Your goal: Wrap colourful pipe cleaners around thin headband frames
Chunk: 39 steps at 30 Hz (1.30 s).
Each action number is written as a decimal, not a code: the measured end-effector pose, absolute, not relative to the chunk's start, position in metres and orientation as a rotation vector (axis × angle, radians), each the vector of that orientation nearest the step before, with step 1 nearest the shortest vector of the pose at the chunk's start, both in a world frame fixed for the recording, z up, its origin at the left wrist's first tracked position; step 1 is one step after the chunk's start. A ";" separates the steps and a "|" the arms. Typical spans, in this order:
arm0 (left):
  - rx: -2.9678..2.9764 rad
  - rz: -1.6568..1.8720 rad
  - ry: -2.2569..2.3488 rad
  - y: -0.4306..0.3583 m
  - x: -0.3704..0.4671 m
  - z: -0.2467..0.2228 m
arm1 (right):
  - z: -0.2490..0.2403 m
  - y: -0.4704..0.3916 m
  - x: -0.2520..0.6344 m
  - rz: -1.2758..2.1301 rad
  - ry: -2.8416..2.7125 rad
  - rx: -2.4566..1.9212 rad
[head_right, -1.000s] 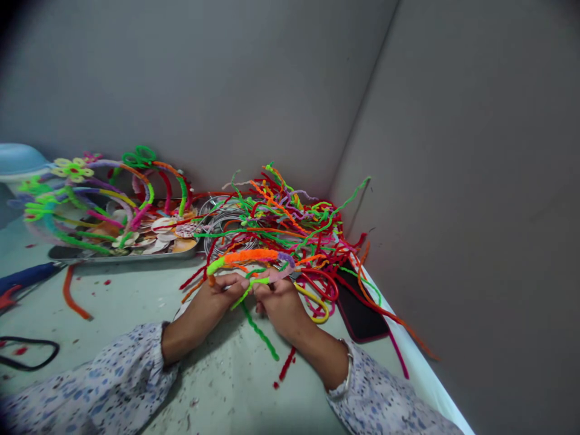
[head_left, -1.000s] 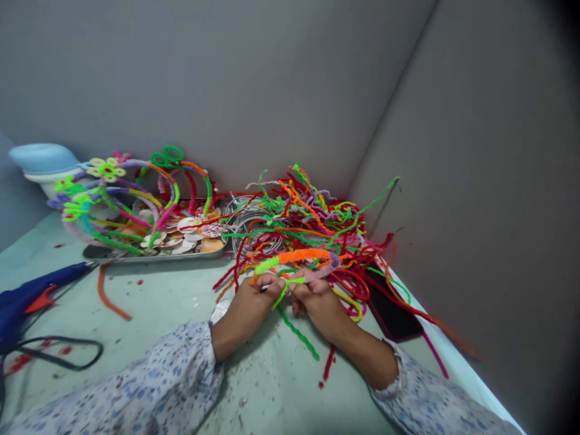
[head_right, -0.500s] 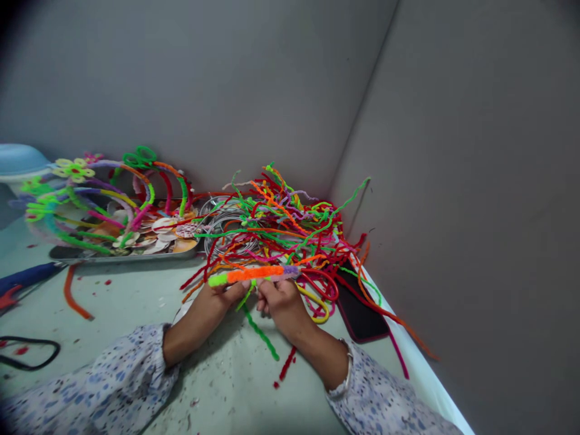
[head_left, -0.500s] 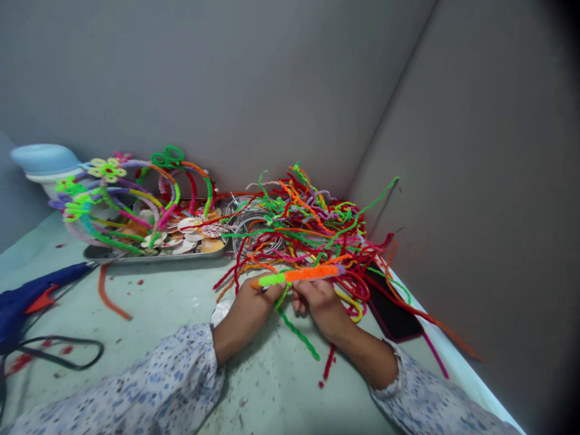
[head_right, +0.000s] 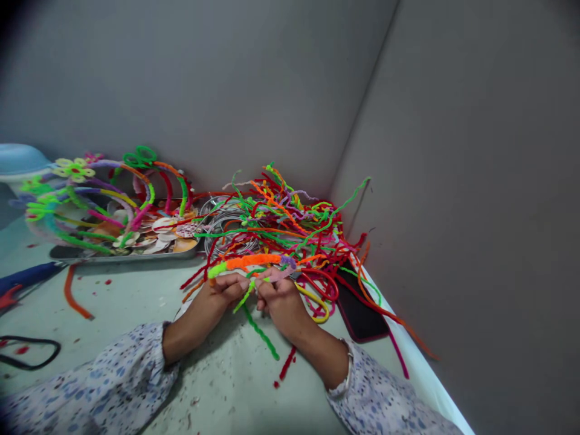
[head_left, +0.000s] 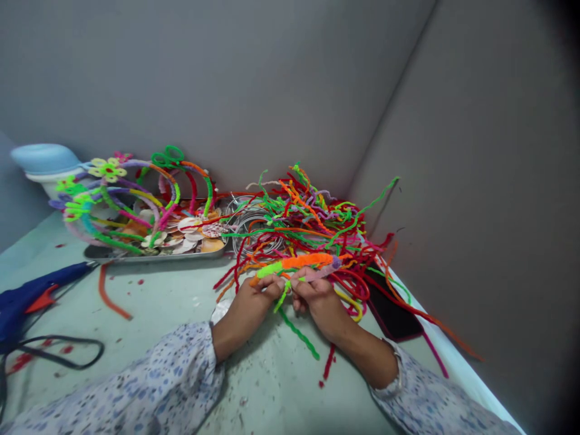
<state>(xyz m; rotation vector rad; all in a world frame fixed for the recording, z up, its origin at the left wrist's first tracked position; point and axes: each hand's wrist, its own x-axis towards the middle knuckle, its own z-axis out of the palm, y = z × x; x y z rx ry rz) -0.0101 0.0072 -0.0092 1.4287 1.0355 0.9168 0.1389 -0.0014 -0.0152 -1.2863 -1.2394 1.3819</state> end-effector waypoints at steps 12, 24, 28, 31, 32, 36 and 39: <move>1.389 0.867 1.008 0.008 -0.008 -0.011 | -0.019 0.001 0.141 1.365 -1.235 -1.279; 1.400 0.911 1.036 0.004 -0.007 -0.005 | -0.018 0.000 0.140 1.374 -1.208 -1.326; 1.343 0.939 1.050 0.003 -0.006 -0.007 | -0.019 0.001 0.140 1.363 -1.200 -1.367; 1.360 0.941 1.051 0.003 -0.007 -0.007 | -0.020 0.001 0.141 1.365 -1.203 -1.353; 1.375 0.939 1.049 0.003 -0.008 -0.007 | -0.021 0.002 0.141 1.369 -1.204 -1.348; 1.435 0.956 1.034 0.004 -0.007 -0.010 | -0.023 0.002 0.142 1.376 -1.205 -1.322; 1.514 0.990 1.055 0.005 -0.006 -0.015 | -0.023 0.002 0.141 1.375 -1.203 -1.326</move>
